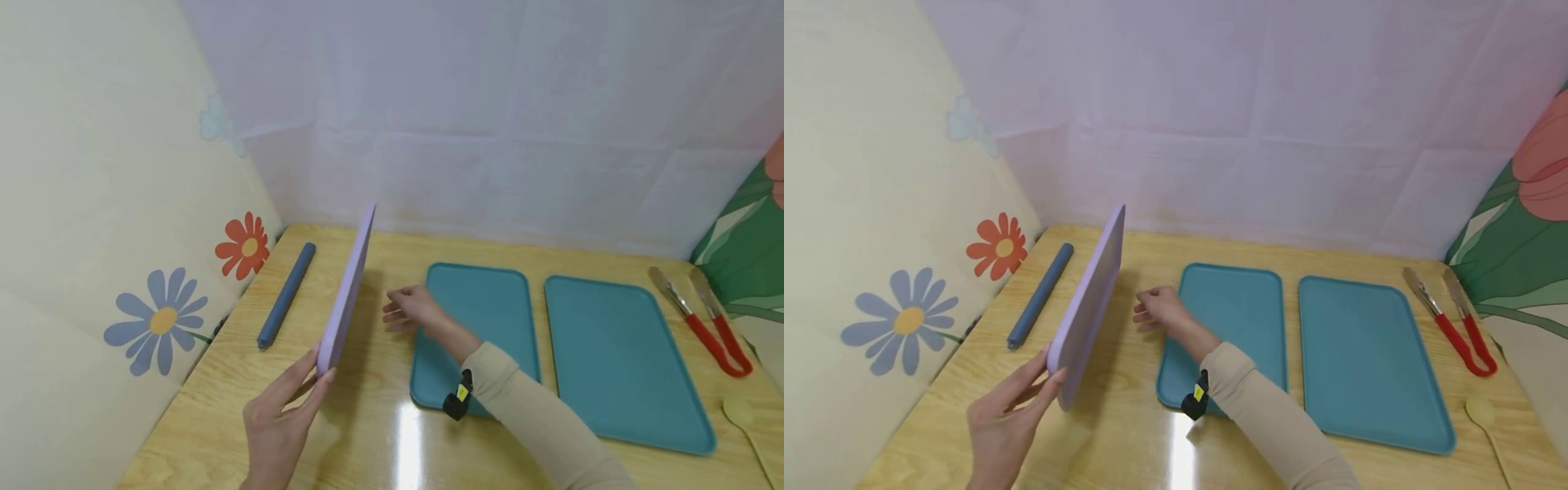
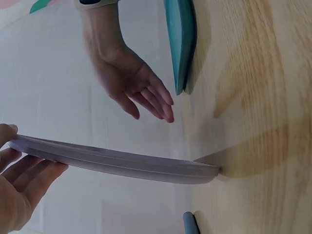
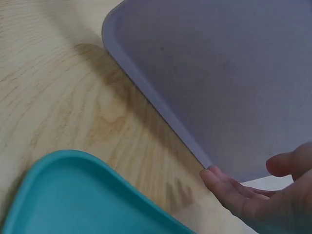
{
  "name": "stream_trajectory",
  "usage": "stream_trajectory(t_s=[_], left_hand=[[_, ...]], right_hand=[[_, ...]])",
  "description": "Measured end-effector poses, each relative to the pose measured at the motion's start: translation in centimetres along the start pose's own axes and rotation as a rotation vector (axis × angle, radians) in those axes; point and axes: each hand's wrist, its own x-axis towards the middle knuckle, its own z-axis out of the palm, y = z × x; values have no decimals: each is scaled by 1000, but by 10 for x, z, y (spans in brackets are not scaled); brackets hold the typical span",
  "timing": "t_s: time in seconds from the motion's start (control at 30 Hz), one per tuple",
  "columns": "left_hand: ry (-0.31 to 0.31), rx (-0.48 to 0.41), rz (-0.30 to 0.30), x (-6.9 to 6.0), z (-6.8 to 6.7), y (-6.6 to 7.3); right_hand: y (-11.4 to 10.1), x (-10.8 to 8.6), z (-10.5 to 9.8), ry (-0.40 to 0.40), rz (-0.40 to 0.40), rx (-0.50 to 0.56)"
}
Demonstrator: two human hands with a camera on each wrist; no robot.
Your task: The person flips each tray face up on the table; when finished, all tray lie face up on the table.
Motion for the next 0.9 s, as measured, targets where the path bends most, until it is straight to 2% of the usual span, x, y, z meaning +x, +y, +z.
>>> stream_trajectory(t_s=[0.3, 0.63, 0.77, 0.9], left_hand=[[91, -29, -179, -2, 0, 8], [129, 17, -404, 0, -2, 17], [176, 34, -468, 2, -4, 16], [169, 7, -502, 4, -7, 13]], right_hand=[[21, 0, 23, -61, 40, -87], [23, -4, 32, -116, 28, -161], [23, -6, 33, -123, 34, -163], [23, -6, 34, -116, 45, -142]])
